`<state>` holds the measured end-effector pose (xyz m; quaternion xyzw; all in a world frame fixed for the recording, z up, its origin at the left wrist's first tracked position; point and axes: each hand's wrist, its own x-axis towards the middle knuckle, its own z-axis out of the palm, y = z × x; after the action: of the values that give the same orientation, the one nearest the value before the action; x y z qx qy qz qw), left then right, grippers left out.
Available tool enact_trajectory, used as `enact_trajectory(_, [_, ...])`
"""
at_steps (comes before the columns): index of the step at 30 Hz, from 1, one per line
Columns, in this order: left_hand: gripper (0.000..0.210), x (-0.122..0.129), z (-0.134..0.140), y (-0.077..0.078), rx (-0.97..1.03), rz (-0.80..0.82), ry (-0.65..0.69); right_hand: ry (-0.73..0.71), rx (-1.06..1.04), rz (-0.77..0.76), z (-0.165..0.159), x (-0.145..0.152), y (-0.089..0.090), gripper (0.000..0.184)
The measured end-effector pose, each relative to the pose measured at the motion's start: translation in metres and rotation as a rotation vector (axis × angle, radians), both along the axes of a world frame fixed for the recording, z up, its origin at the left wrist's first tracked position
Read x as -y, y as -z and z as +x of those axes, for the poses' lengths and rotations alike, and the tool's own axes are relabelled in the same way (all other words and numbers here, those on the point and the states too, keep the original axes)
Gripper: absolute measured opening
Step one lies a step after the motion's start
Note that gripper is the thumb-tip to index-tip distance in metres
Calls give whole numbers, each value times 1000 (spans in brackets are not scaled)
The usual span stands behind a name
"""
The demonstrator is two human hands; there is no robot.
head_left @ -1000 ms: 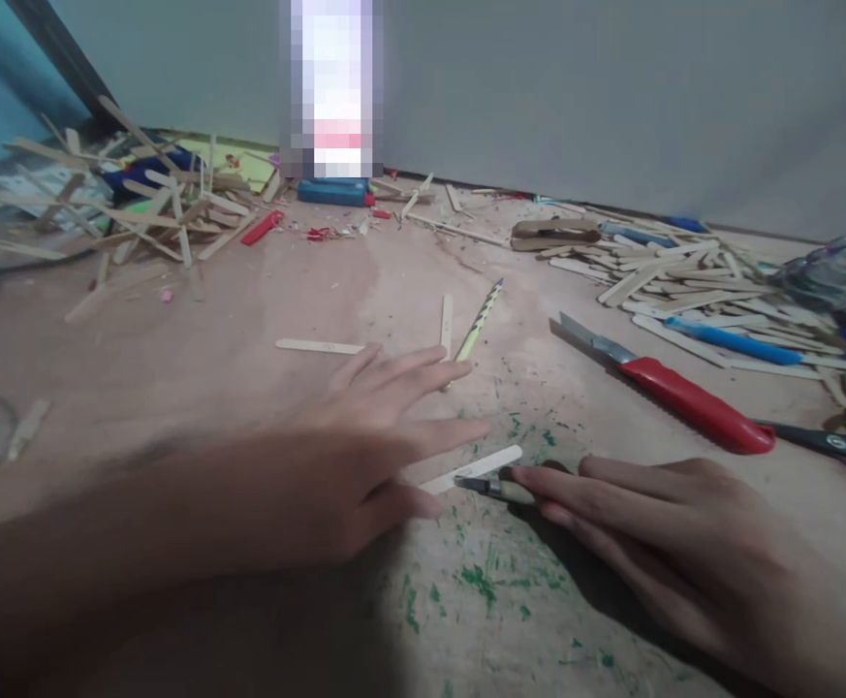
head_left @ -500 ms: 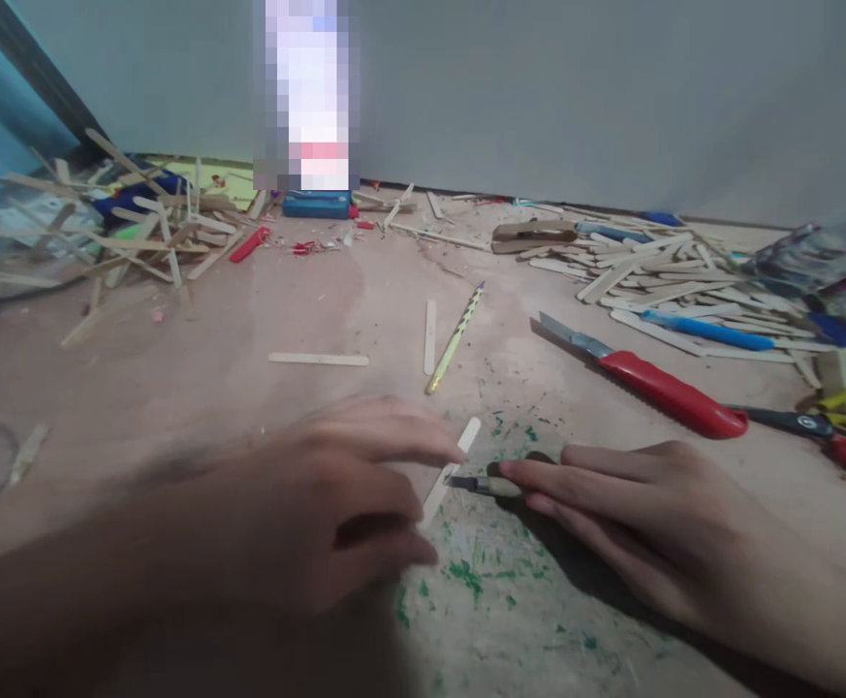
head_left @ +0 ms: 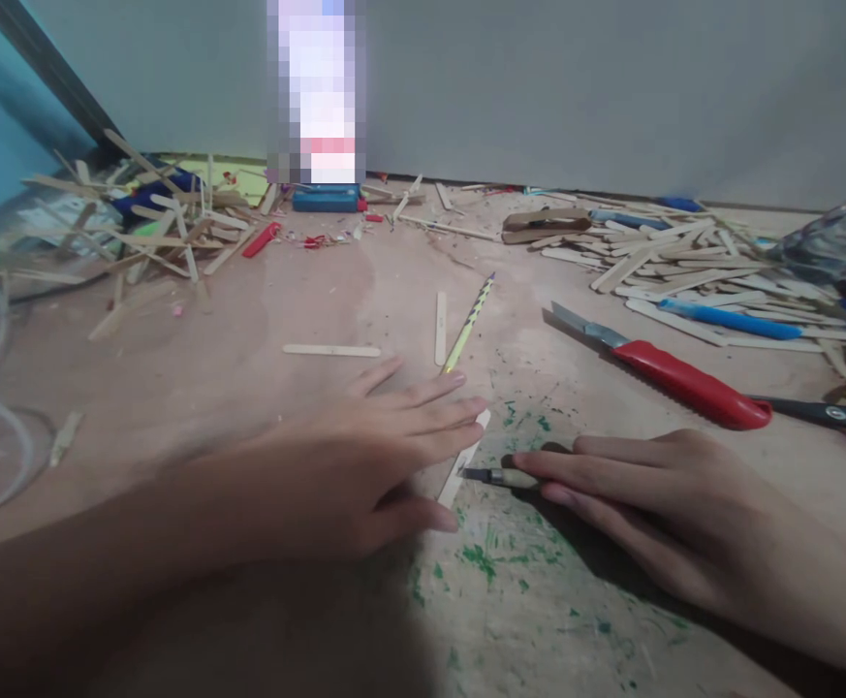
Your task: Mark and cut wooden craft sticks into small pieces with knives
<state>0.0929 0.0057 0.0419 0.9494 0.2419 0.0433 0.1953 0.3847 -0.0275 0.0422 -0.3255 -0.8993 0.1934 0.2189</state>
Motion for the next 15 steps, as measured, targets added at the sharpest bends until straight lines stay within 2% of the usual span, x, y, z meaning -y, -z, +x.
enact_trajectory(15, [66, 1, 0, 3, -16, 65, -13, 11, -8, -41, 3, 3, 2, 25])
